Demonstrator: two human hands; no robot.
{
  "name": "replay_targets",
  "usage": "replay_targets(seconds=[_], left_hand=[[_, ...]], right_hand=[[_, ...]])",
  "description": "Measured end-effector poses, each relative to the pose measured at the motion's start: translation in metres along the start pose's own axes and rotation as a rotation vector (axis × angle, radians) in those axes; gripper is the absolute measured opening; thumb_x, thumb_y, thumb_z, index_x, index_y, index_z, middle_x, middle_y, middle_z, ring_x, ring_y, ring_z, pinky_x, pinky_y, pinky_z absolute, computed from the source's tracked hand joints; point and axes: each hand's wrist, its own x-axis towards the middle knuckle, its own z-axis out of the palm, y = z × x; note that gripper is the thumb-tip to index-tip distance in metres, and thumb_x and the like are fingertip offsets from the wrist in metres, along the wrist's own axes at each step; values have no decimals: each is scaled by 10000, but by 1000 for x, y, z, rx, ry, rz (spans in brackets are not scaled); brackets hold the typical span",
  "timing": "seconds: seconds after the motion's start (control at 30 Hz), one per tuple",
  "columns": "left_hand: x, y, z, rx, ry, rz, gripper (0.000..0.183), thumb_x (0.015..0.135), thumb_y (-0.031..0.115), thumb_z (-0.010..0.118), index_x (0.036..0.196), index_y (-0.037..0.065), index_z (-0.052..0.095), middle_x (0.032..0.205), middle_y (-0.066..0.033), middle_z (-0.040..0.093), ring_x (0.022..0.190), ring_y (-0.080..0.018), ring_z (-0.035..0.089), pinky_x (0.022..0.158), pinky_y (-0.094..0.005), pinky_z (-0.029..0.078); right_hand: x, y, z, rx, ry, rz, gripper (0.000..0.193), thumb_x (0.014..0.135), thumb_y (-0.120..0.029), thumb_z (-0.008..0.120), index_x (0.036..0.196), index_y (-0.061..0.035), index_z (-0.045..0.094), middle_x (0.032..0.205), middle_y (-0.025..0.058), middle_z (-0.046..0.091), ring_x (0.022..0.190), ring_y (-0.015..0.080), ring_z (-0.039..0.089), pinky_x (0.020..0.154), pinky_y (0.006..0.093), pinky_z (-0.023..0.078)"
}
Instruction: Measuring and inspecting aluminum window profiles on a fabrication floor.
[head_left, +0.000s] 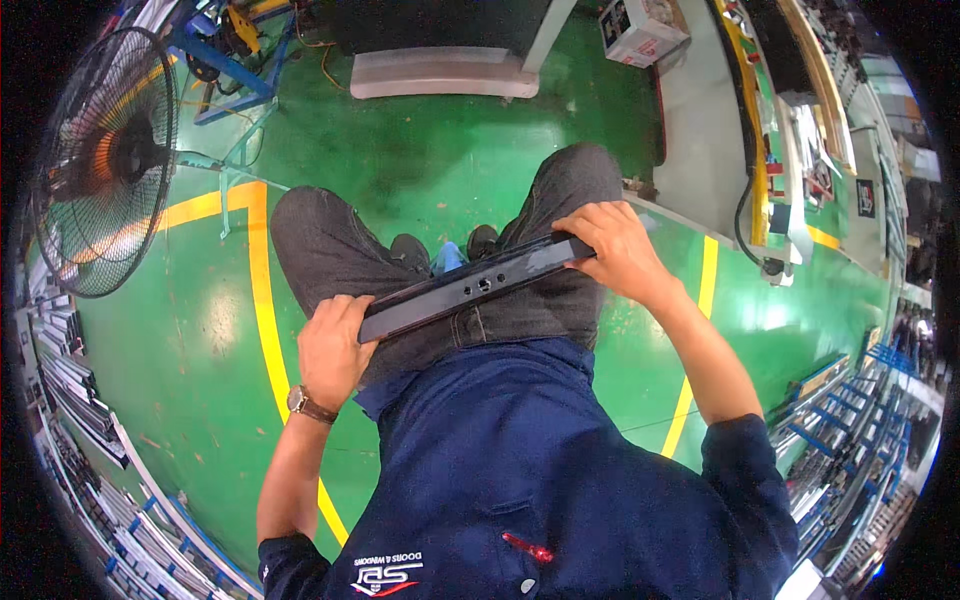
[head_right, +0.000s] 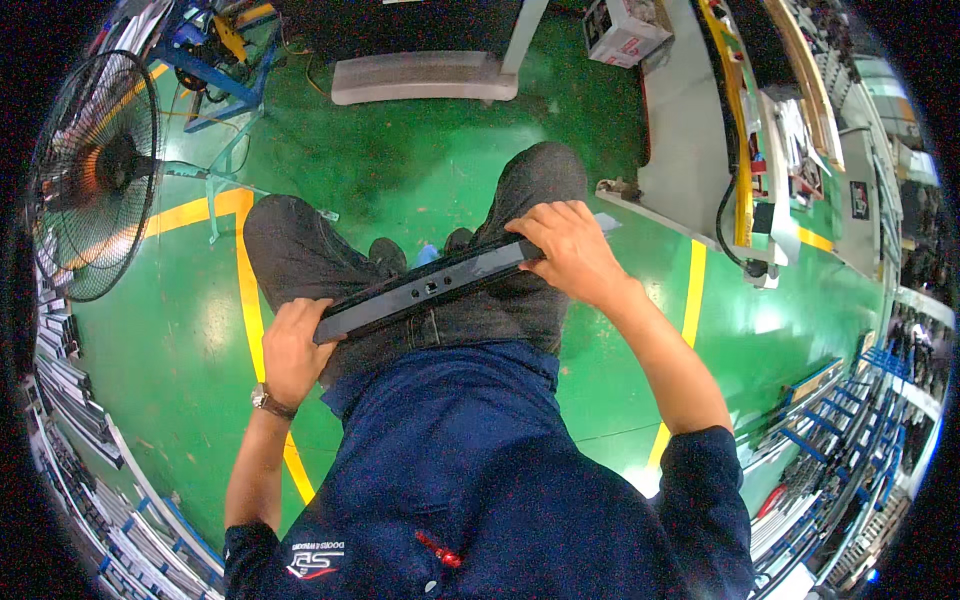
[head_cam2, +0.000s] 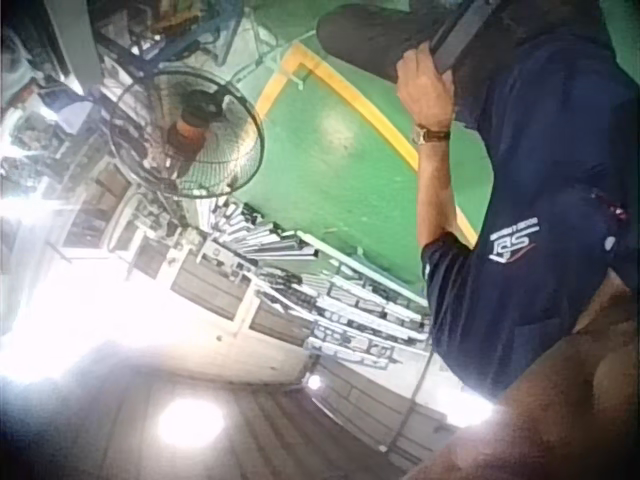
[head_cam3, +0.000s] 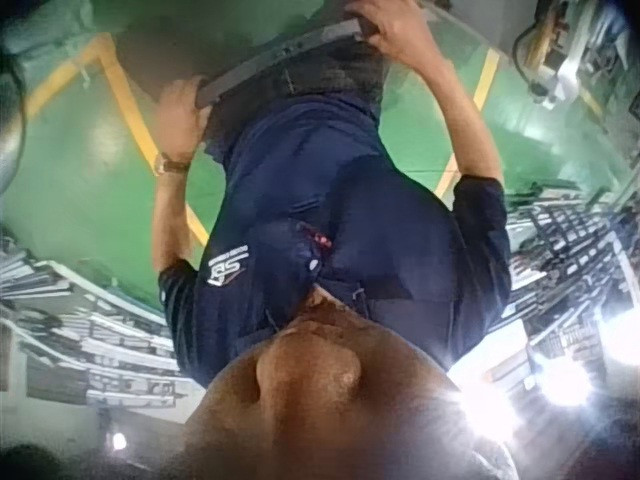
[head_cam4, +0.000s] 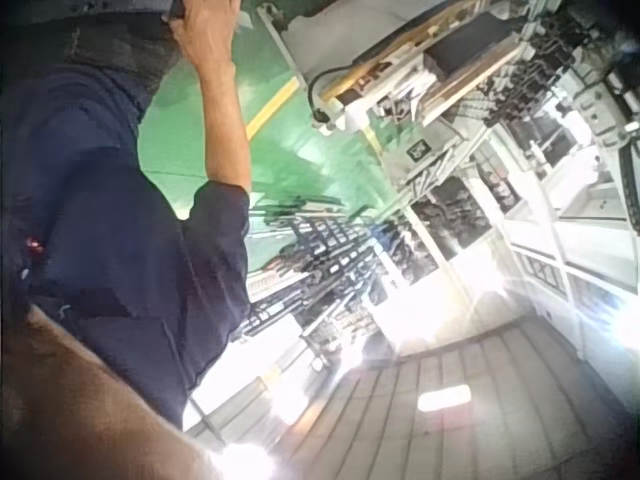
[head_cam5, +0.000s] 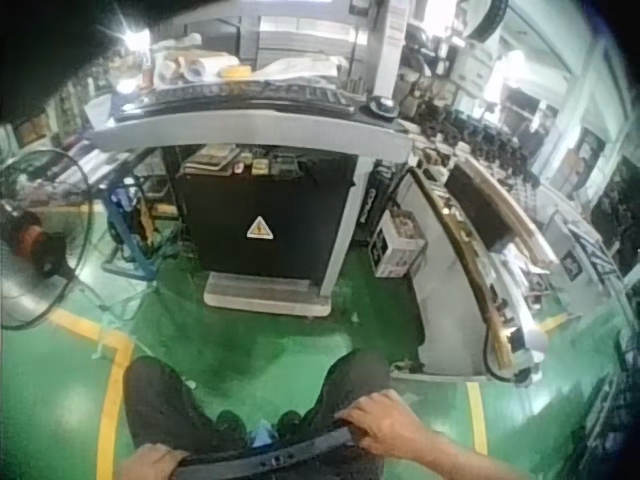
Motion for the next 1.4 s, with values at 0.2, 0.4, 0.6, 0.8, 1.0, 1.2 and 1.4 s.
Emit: replay_targets(seconds=[0.2,0.4,0.6,0.8,1.0,1.2,1.4], left_hand=[[4,-2,7,12,10,8,582,719,139,948,1257,59,741,1135,-132,717,1062,-368,689,913,-464,574],[6,0,3,18,14,56,613,708,97,910,1291,57,722,1146,-121,697,1058,-361,675,902,-469,568],[5,0,2,-5,-22,40,603,724,65,870,1306,47,714,1176,-139,702,1071,-377,674,920,-474,567],[7,2,1,-33,1,58,601,722,55,852,1307,41,712,1177,-141,701,1067,-384,677,921,-480,566],[20,17,3,-69,32,92,597,706,105,888,1279,45,730,1173,-141,743,1077,-381,703,937,-472,573],[21,19,16,-67,-4,26,644,707,158,933,1309,57,726,1195,-148,766,1089,-382,723,952,-469,582],[19,16,19,-49,9,50,646,709,155,918,1317,56,723,1198,-153,765,1087,-382,724,944,-472,587]], right_hand=[[-8,15,-3,60,20,-36,603,726,-117,917,1302,-98,738,1173,64,728,1134,304,676,1006,453,502],[-4,24,2,34,-14,-76,635,679,-134,930,1286,-108,742,1159,57,728,1094,305,677,960,444,504],[-6,25,6,-8,21,-92,665,634,-175,940,1265,-120,737,1144,46,717,1060,289,669,925,425,497],[-7,26,10,-22,37,-96,679,621,-174,945,1263,-118,732,1144,37,713,1057,280,667,923,424,495],[-7,24,11,-10,44,-98,689,614,-169,939,1268,-113,727,1157,45,705,1067,283,661,925,425,495],[-7,25,13,-20,24,-110,700,636,-166,923,1302,-110,715,1172,56,703,1075,290,659,942,438,498],[-7,26,10,-30,9,-114,726,658,-175,903,1352,-108,699,1193,57,706,1106,287,666,960,438,502]])
